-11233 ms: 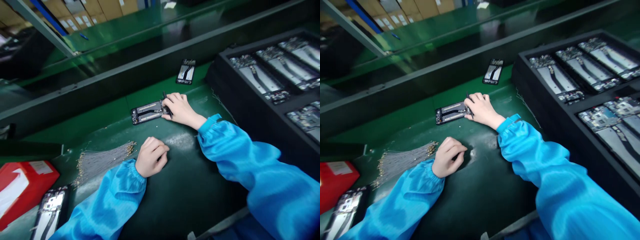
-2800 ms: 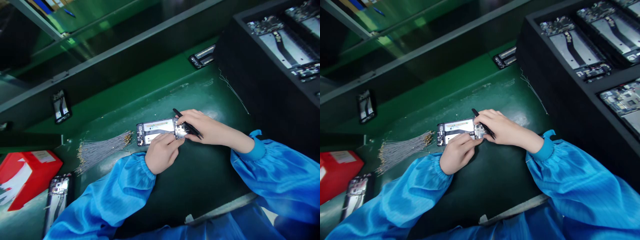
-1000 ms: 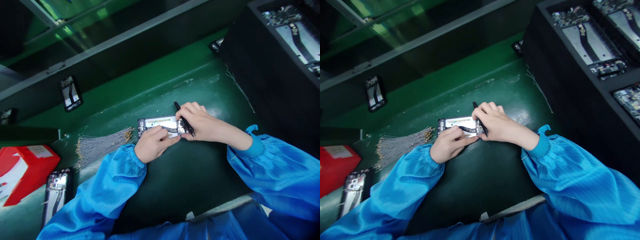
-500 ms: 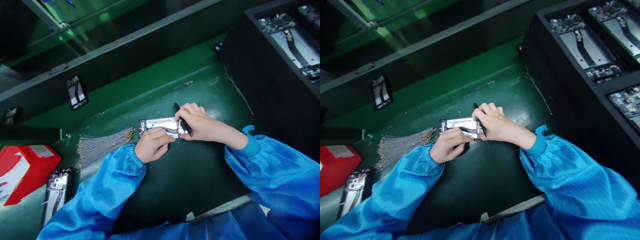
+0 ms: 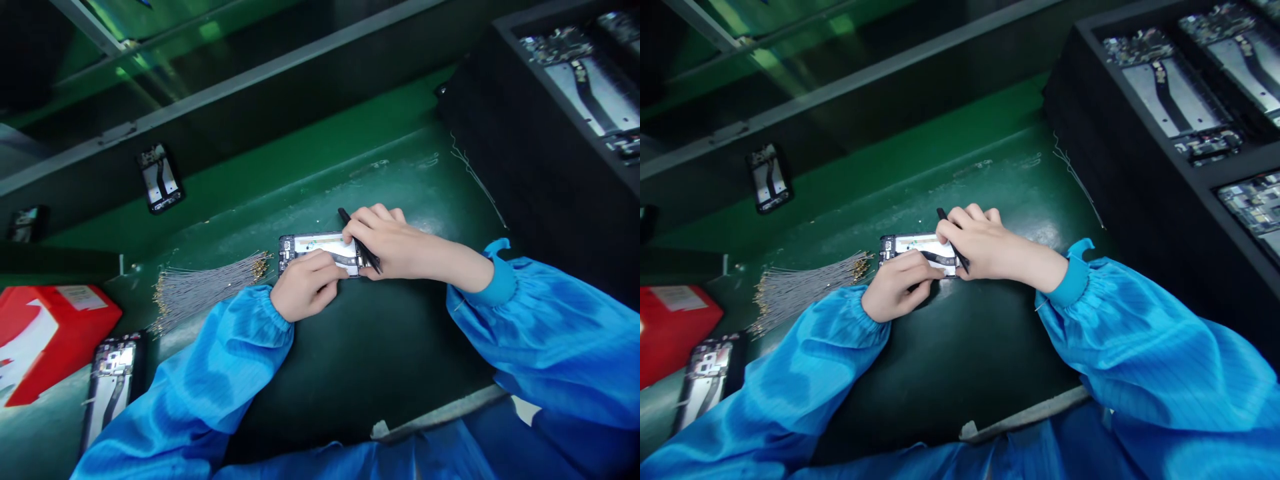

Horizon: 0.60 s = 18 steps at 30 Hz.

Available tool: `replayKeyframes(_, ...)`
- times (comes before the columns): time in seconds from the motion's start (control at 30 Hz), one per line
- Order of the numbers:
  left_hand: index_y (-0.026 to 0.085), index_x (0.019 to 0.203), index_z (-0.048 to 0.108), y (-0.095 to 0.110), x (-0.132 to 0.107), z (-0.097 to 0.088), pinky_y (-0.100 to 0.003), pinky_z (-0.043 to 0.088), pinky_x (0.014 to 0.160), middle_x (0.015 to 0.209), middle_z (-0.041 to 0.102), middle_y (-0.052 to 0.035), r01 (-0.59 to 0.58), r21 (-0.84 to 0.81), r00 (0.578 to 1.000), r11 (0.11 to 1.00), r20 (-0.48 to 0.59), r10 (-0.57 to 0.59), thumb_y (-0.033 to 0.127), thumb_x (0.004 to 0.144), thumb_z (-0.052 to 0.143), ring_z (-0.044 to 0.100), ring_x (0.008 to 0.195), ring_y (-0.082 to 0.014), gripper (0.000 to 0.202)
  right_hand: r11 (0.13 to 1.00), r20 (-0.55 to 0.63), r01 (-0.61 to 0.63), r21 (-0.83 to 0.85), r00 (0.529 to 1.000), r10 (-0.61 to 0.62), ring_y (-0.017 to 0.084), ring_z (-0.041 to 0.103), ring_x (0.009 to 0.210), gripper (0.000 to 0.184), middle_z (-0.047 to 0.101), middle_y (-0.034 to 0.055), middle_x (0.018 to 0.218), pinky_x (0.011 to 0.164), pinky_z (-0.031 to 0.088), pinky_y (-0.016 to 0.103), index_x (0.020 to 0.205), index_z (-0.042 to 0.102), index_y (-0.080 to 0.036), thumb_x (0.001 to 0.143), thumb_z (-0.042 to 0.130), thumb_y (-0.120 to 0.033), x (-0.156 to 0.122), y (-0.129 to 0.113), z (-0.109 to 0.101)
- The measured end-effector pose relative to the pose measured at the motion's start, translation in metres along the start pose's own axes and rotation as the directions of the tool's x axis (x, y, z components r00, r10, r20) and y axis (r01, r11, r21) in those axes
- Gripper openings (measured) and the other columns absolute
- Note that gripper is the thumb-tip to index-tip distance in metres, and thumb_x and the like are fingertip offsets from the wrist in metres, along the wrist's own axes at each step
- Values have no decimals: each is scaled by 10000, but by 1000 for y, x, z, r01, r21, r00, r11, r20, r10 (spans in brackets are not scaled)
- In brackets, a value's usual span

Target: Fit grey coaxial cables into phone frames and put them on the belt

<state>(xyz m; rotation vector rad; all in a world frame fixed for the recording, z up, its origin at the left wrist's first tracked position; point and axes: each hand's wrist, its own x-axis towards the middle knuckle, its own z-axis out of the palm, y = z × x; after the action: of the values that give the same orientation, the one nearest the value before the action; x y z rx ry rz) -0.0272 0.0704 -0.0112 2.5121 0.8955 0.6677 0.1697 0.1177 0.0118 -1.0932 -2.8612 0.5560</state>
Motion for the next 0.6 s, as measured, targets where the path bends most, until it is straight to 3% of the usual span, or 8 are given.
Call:
replayKeyframes(0.2, 146, 833, 572, 0, 0, 4, -249, 437, 696, 738, 553, -37, 101, 36, 994, 994, -34, -100, 117, 817, 392, 505, 712, -138, 183, 999, -24, 47, 16, 999, -46, 249, 379, 920, 271, 463, 82, 1019, 689, 277, 328, 952, 451, -205, 725, 582, -275, -3, 4, -1)
replayKeyframes(0.6, 149, 801, 568, -1, 2, 6, -243, 423, 658, 728, 537, -31, 130, 89, 991, 988, -34, -128, 120, 806, 396, 502, 691, -138, 174, 977, 14, 154, -148, 988, -154, 231, 423, 866, 249, 486, 103, 1014, 623, 274, 301, 958, 476, -177, 794, 543, -352, 3, 6, -5)
